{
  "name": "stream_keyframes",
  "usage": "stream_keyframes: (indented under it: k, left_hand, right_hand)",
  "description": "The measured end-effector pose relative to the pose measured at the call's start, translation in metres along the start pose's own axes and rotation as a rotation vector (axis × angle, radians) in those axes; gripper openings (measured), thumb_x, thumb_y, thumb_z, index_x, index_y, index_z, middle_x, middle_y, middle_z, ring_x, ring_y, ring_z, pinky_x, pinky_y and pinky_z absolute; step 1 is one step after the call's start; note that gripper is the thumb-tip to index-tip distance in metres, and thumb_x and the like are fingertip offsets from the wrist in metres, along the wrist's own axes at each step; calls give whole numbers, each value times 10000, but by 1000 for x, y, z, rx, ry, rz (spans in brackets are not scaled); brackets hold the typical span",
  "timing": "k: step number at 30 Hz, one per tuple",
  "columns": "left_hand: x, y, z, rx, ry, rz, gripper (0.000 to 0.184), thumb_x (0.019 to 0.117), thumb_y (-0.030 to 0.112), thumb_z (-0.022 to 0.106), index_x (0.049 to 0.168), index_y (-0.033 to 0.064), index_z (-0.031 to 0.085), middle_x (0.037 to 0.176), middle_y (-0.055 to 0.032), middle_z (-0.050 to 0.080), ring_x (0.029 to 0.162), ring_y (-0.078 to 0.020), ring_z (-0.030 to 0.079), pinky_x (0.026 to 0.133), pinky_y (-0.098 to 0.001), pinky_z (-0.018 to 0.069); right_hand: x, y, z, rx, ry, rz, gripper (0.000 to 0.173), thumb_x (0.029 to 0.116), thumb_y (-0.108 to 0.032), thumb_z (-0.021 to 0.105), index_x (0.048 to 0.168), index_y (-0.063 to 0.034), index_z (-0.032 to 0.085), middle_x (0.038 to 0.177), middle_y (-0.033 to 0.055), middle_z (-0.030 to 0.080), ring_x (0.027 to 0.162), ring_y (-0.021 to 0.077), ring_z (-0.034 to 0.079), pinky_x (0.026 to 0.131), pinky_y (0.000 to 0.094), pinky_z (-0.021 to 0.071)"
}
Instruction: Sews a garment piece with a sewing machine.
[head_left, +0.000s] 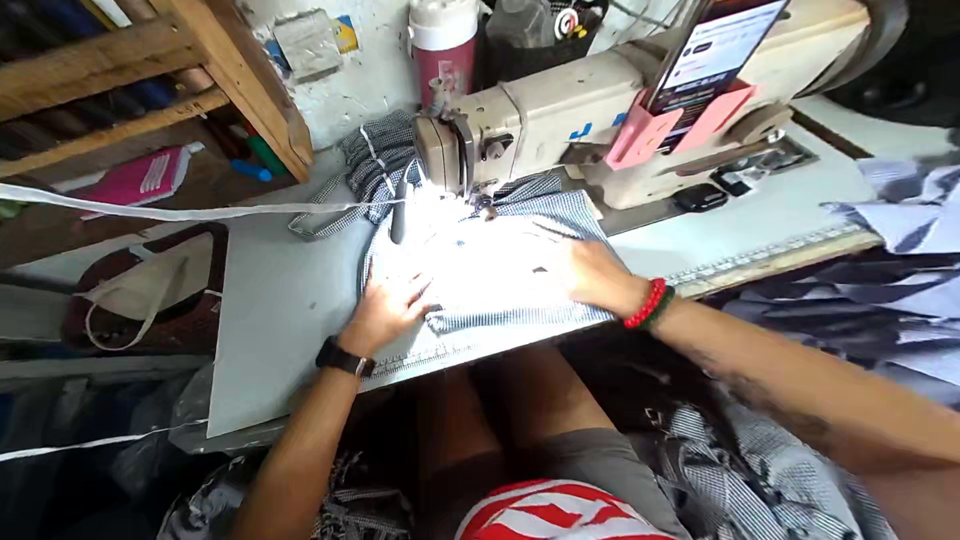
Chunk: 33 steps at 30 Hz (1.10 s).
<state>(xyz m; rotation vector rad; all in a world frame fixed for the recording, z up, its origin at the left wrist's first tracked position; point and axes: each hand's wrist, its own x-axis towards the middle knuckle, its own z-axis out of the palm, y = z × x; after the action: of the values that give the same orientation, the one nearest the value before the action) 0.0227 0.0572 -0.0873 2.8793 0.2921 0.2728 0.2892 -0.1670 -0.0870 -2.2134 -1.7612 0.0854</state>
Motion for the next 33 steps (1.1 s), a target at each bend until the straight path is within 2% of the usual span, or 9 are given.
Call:
stream_keyframes:
  k: [5,8,12,18,20,25,28,31,33]
  left_hand:
    - [28,-37,1,5,-14,-69,574,1018,545,447,1526,287,513,1596,24,462,1538,-262,307,1221,-697,42]
    - [31,-45,-2,-41,-102,-78,671,958,597,523,1556,299,464,1626,9,417,1562,-282,242,1192,-735,-40]
    - [34,-45,-17,-141,-242,-91,779,914,594,632,1587,270,412,1674,7,328,1586,-269,163,1180,-735,-107]
    - [30,-49,-17,-162,-230,-70,776,884,607,655,1569,313,441,1652,45,369,1578,-238,188,1181,-741,-91]
    - [31,-52,-18,-148,-238,-74,793,875,613,667,1572,313,436,1648,44,378,1578,-230,193,1189,-731,-99]
    - [44,-61,-23,-129,-315,-162,976,776,663,740,1594,254,398,1681,4,309,1599,-239,76,1209,-703,-102]
    - [55,-59,-31,-213,-306,-239,1033,761,497,829,1614,175,343,1706,-16,238,1601,-232,43,1223,-648,-141]
    - [69,-69,-38,-231,-292,-225,967,790,401,833,1594,120,377,1680,-10,309,1591,-212,119,1221,-648,-116]
    - [80,-73,-46,-203,-292,-254,852,814,281,853,1537,64,458,1619,-101,412,1543,-268,284,1246,-623,69]
  right_hand:
    - [44,15,-4,-3,-43,-51,425,1035,-169,595,1459,-191,604,1581,-10,500,1443,298,490,1054,586,488]
    - [34,-11,-3,-7,49,-13,441,979,-125,671,1418,-125,630,1548,66,536,1348,387,571,963,627,524]
    - [19,-28,5,57,45,49,340,926,-138,725,1263,-93,721,1271,197,691,990,427,708,785,631,552]
    - [14,-19,3,12,95,0,350,883,-72,738,1232,-59,724,1253,192,694,921,405,716,742,598,555]
    - [18,-15,3,16,48,5,436,917,-103,724,1350,-118,682,1493,124,576,994,388,720,782,591,567]
    - [49,1,4,52,-23,-4,427,1040,-98,548,1462,-148,594,1581,-13,500,1447,309,484,1040,565,498]
    - [76,14,3,69,-52,-55,403,1062,-140,539,1458,-192,598,1586,5,492,1479,320,432,1068,588,463]
    - [102,26,5,69,48,-191,325,1042,-211,596,1355,-246,672,1468,55,605,1378,380,534,944,622,530]
    - [112,28,-3,95,62,-241,296,1043,-209,587,1317,-207,699,1405,88,649,1288,402,602,906,636,530]
